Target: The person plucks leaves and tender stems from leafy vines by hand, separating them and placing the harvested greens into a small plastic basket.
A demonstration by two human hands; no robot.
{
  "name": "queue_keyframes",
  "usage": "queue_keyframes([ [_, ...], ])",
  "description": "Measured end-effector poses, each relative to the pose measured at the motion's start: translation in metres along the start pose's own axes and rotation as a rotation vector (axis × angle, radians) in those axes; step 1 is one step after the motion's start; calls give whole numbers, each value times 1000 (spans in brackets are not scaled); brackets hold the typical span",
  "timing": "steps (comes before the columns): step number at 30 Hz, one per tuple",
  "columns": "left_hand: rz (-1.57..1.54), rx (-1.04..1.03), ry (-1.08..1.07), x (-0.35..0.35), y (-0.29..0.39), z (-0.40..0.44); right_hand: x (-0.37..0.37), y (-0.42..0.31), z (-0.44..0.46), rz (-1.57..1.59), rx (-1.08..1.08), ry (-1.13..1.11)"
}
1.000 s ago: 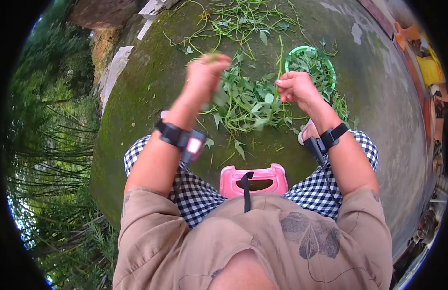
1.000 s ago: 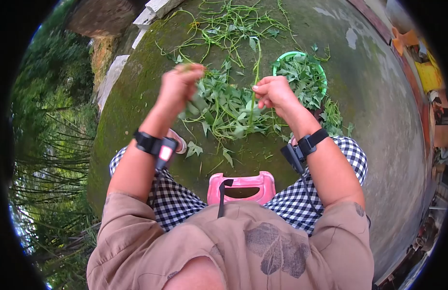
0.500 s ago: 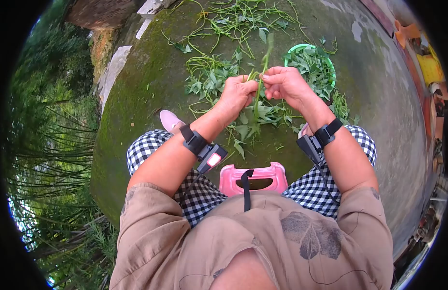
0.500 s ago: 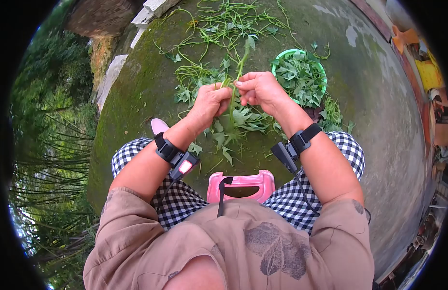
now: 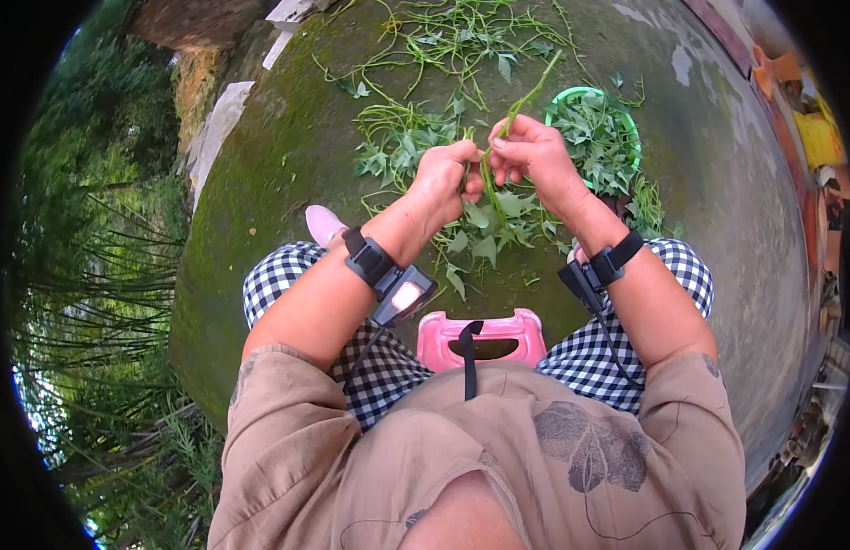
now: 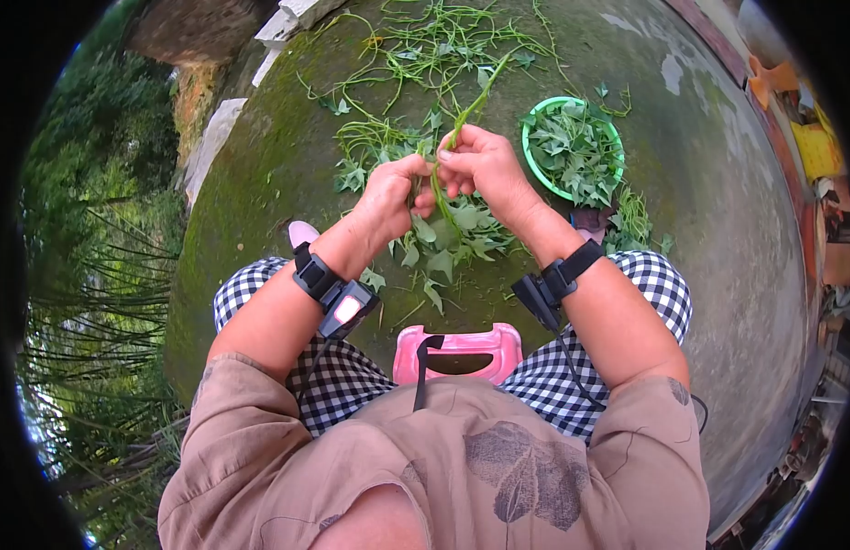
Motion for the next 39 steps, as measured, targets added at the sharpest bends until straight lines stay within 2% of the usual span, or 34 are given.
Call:
queue_keyframes([
  [7,-9,-24,-97,-4,13,-4,6,-5,0,91,4,115],
  [9,51,-62,-158,-9,16,-9,11,-5,3,88,18,109],
  [12,117,-75,-129,-11,18,-15,11,-4,4,90,12,84],
  [16,39,-78,-139,-2,14,-8,5,-7,6,87,-7,-5],
  [18,5,-91,-166,0,16,-7,10,-7,6,60,8,38],
  [26,-9,-340,31,35,77,-7,44,-2,7,4,-5,298],
  [32,-164,-564,41,71,127,-22,78,8,0,-5,-60,396],
  [34,108,-604,132,63,133,-36,81,10,-2,18,-75,362],
  [36,413,-543,206,41,116,-40,79,10,-3,49,-82,320],
  [39,524,-280,47,14,52,-17,64,7,-3,134,-96,243],
])
Point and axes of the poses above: each hand's wrist, its own z-axis towards the middle knuckle, its own x-axis out of the back of the hand, y = z × x, the point moved 6 cm from there along z, towards the middle knuckle, and after that the axes turned 3 degrees about x, right-handed, at the moved point
